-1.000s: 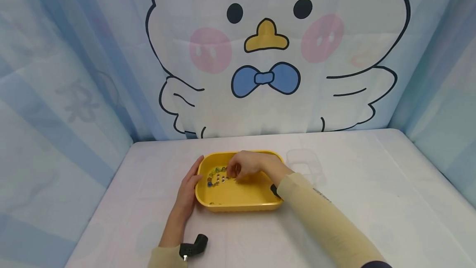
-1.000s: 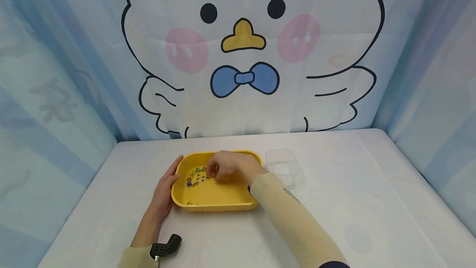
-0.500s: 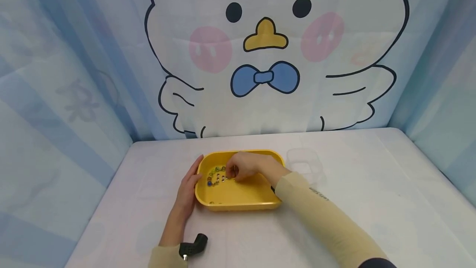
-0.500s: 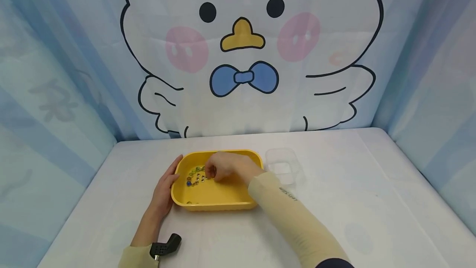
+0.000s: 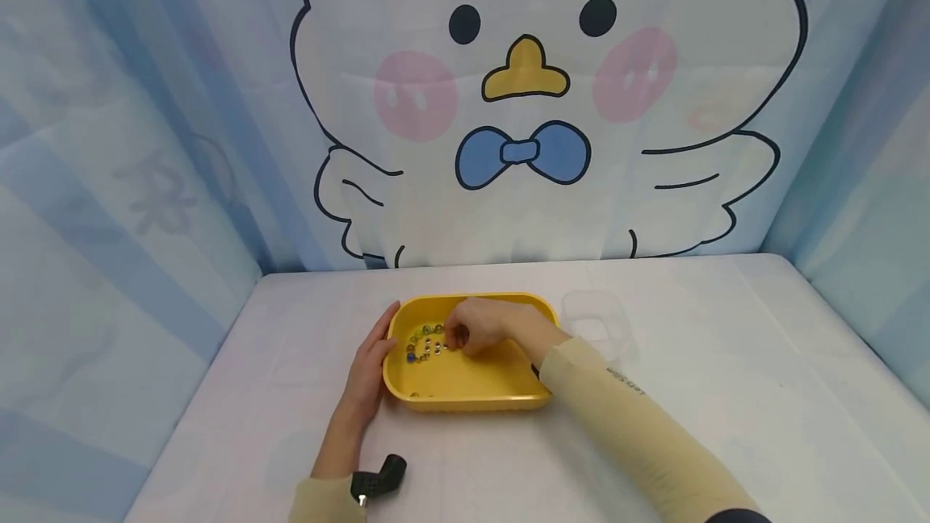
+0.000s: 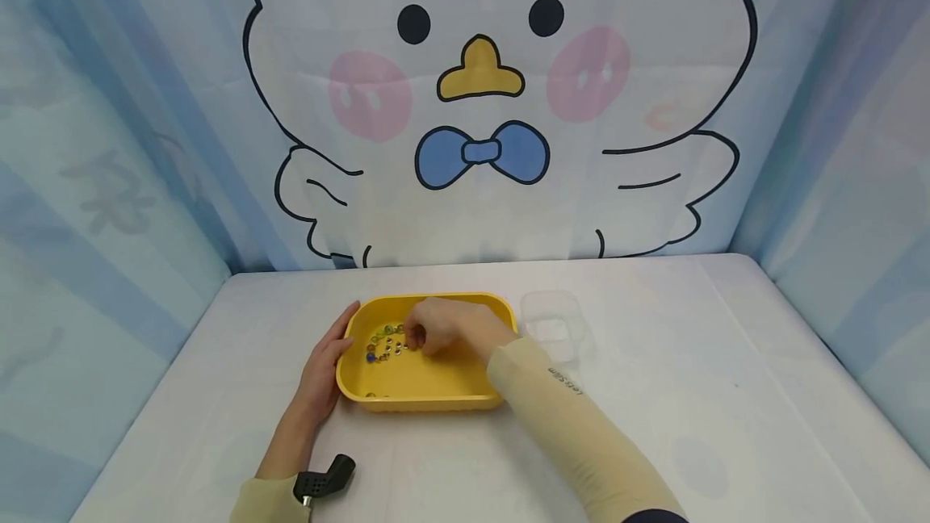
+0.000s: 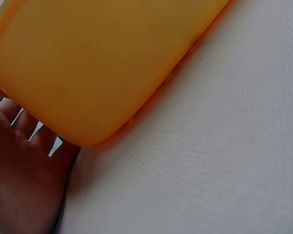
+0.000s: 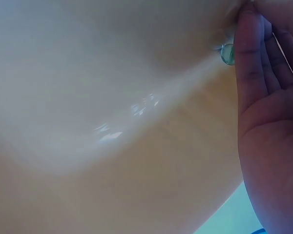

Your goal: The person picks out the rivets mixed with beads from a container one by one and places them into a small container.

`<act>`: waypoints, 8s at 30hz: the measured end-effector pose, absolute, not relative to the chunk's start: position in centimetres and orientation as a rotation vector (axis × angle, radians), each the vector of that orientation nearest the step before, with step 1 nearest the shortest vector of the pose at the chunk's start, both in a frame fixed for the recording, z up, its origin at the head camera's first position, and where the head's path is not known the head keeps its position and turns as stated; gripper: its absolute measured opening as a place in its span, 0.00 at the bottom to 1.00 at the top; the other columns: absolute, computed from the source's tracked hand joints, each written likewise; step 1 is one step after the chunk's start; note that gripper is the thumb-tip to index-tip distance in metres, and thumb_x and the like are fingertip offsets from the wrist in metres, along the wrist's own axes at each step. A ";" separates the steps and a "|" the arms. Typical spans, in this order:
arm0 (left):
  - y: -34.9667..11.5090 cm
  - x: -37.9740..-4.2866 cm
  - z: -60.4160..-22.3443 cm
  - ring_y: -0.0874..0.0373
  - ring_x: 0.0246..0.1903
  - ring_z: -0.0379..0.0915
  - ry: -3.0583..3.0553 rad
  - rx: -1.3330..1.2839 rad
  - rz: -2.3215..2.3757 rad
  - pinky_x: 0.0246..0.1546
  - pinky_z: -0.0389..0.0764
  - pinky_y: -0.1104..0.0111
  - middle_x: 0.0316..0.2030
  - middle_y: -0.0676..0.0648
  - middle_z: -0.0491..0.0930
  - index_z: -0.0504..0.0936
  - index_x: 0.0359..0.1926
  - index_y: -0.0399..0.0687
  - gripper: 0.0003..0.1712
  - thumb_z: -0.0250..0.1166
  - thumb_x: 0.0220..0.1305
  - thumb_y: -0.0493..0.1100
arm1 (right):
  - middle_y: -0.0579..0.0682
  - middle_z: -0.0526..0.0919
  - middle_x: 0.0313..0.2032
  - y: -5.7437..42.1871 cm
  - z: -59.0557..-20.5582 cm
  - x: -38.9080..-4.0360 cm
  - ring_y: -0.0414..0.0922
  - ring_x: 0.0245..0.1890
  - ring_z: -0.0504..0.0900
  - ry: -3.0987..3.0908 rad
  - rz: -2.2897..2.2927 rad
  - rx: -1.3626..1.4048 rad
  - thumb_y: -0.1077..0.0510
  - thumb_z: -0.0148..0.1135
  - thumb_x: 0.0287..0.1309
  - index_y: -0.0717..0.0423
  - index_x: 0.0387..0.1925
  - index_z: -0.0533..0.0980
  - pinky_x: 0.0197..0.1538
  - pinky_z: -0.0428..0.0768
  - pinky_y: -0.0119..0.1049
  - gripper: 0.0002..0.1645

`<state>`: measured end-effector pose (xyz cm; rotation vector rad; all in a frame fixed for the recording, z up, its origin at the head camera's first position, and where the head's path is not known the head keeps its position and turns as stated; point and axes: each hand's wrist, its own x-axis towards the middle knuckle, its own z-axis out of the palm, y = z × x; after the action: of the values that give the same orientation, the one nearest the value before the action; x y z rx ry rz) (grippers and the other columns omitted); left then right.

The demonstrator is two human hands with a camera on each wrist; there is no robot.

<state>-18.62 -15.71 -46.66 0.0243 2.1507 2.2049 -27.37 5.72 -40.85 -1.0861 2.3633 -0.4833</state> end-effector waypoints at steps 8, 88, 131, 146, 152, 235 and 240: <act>-15.6 -18.5 -46.4 0.59 0.77 0.40 2.153 0.019 2.203 0.75 0.44 0.58 0.78 0.55 0.51 0.57 0.79 0.54 0.33 0.42 0.75 0.38 | 0.41 0.80 0.31 5.9 -40.8 -27.3 0.37 0.32 0.75 2.339 -0.534 -1.076 0.70 0.66 0.56 0.50 0.34 0.83 0.39 0.77 0.29 0.12; -15.7 -18.5 -46.7 0.57 0.77 0.40 2.165 0.038 2.214 0.75 0.43 0.57 0.78 0.53 0.51 0.57 0.79 0.54 0.33 0.41 0.75 0.38 | 0.52 0.82 0.32 10.6 -33.5 -27.0 0.47 0.31 0.78 2.368 -1.111 -1.016 0.68 0.62 0.59 0.58 0.37 0.81 0.38 0.82 0.34 0.07; -15.8 -18.7 -46.9 0.58 0.77 0.41 2.173 0.043 2.207 0.75 0.43 0.58 0.78 0.55 0.51 0.58 0.79 0.55 0.33 0.41 0.74 0.38 | 0.52 0.83 0.39 21.3 -34.1 -24.5 0.49 0.37 0.80 2.600 -1.329 -0.804 0.67 0.64 0.62 0.62 0.42 0.82 0.43 0.83 0.32 0.07; -15.8 -18.6 -46.7 0.57 0.77 0.41 2.167 0.042 2.212 0.75 0.44 0.57 0.78 0.54 0.51 0.58 0.79 0.54 0.34 0.41 0.74 0.38 | 0.59 0.83 0.39 23.8 -36.3 -24.1 0.48 0.35 0.81 2.672 -1.320 -0.731 0.66 0.63 0.63 0.65 0.41 0.82 0.42 0.83 0.31 0.06; -15.8 -18.6 -46.7 0.58 0.77 0.41 2.177 0.044 2.206 0.75 0.44 0.57 0.78 0.54 0.51 0.58 0.79 0.54 0.33 0.41 0.75 0.38 | 0.60 0.83 0.39 24.5 -37.0 -23.9 0.50 0.35 0.80 2.685 -1.296 -0.674 0.66 0.63 0.63 0.66 0.41 0.82 0.41 0.82 0.32 0.07; -15.7 -18.7 -46.6 0.57 0.77 0.42 2.171 -0.032 2.218 0.75 0.46 0.56 0.77 0.55 0.53 0.60 0.78 0.56 0.34 0.43 0.72 0.38 | 0.48 0.82 0.38 12.6 -34.0 -25.9 0.47 0.37 0.79 2.494 -1.283 -1.097 0.62 0.66 0.61 0.58 0.46 0.81 0.47 0.83 0.38 0.11; -15.7 -18.7 -46.7 0.56 0.77 0.41 2.170 -0.025 2.217 0.75 0.45 0.55 0.78 0.54 0.53 0.60 0.78 0.56 0.35 0.44 0.72 0.38 | 0.48 0.82 0.37 11.4 -34.0 -26.2 0.47 0.37 0.79 2.480 -1.273 -1.125 0.62 0.66 0.62 0.57 0.45 0.81 0.47 0.83 0.38 0.10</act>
<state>-18.70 -15.73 -46.66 -0.0254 2.1696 2.2171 -26.17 11.36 -33.97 -1.1253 2.4799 -1.2734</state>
